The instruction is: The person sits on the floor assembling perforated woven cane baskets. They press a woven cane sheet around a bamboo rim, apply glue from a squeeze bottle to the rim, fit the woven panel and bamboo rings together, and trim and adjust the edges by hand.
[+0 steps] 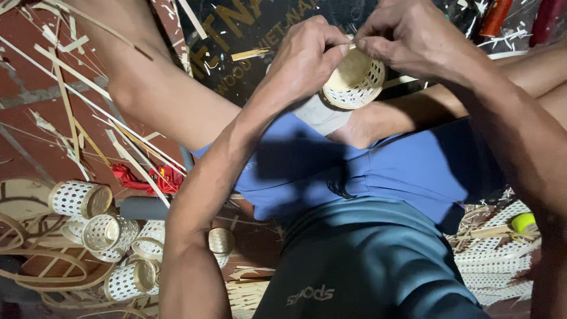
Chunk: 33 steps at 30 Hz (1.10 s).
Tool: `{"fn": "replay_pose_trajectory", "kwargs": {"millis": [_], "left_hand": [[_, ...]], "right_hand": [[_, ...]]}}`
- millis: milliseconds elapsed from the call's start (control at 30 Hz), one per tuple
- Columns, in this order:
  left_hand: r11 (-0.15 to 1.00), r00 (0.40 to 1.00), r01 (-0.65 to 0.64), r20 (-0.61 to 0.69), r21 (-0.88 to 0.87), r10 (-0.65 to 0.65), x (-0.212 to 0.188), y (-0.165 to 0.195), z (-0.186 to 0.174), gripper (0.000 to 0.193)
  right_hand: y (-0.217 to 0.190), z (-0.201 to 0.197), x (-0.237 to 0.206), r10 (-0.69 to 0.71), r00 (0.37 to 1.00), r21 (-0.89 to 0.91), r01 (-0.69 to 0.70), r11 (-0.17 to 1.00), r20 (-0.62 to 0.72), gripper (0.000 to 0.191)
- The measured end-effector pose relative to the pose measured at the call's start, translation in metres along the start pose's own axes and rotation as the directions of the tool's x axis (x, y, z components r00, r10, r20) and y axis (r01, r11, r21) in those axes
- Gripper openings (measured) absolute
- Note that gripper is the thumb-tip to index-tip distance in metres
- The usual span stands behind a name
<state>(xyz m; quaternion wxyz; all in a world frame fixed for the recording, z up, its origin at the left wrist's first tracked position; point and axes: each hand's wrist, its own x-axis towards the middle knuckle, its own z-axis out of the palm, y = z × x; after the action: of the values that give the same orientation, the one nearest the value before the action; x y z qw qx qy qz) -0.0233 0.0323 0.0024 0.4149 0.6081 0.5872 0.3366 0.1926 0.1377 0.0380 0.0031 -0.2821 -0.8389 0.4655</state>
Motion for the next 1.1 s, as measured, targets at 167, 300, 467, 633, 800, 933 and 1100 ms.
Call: {"fn": "replay_pose_trajectory", "kwargs": {"millis": [167,300,467,633,800,933,1100], "left_hand": [[0.999,0.998,0.022,-0.068,0.038,-0.019,-0.003,0.001,0.008,0.014],[0.987,0.993,0.116,-0.017,-0.111,-0.119,-0.003,0.011,0.006,0.014],[0.886,0.939,0.318,-0.019,-0.337,-0.345,-0.028,0.021,0.008,0.011],[0.729,0.873,0.352,-0.075,-0.587,-0.482,-0.061,0.017,0.023,0.010],[0.697,0.878,0.327,-0.068,-0.639,-0.474,-0.061,0.010,0.016,0.009],[0.776,0.930,0.354,0.108,-0.522,-0.351,-0.038,0.004,-0.003,0.009],[0.821,0.919,0.393,0.148,-0.414,-0.365,-0.027,0.005,-0.008,0.007]], "right_hand": [[-0.014,0.018,-0.008,-0.036,0.981,-0.037,0.029,0.999,-0.189,0.011],[-0.015,0.017,-0.013,0.056,0.995,0.093,-0.048,0.995,-0.087,0.009],[-0.021,0.004,-0.003,0.169,0.982,-0.021,-0.168,0.986,0.085,0.012],[-0.029,0.010,0.014,0.223,0.948,0.124,-0.255,0.959,0.228,0.011],[-0.035,0.038,-0.002,0.223,0.973,0.226,-0.205,0.952,-0.055,0.009],[-0.039,0.042,-0.005,0.313,0.946,0.266,-0.282,0.922,-0.082,0.010],[-0.037,0.016,-0.003,0.414,0.900,0.202,-0.435,0.878,0.138,0.017]]}}
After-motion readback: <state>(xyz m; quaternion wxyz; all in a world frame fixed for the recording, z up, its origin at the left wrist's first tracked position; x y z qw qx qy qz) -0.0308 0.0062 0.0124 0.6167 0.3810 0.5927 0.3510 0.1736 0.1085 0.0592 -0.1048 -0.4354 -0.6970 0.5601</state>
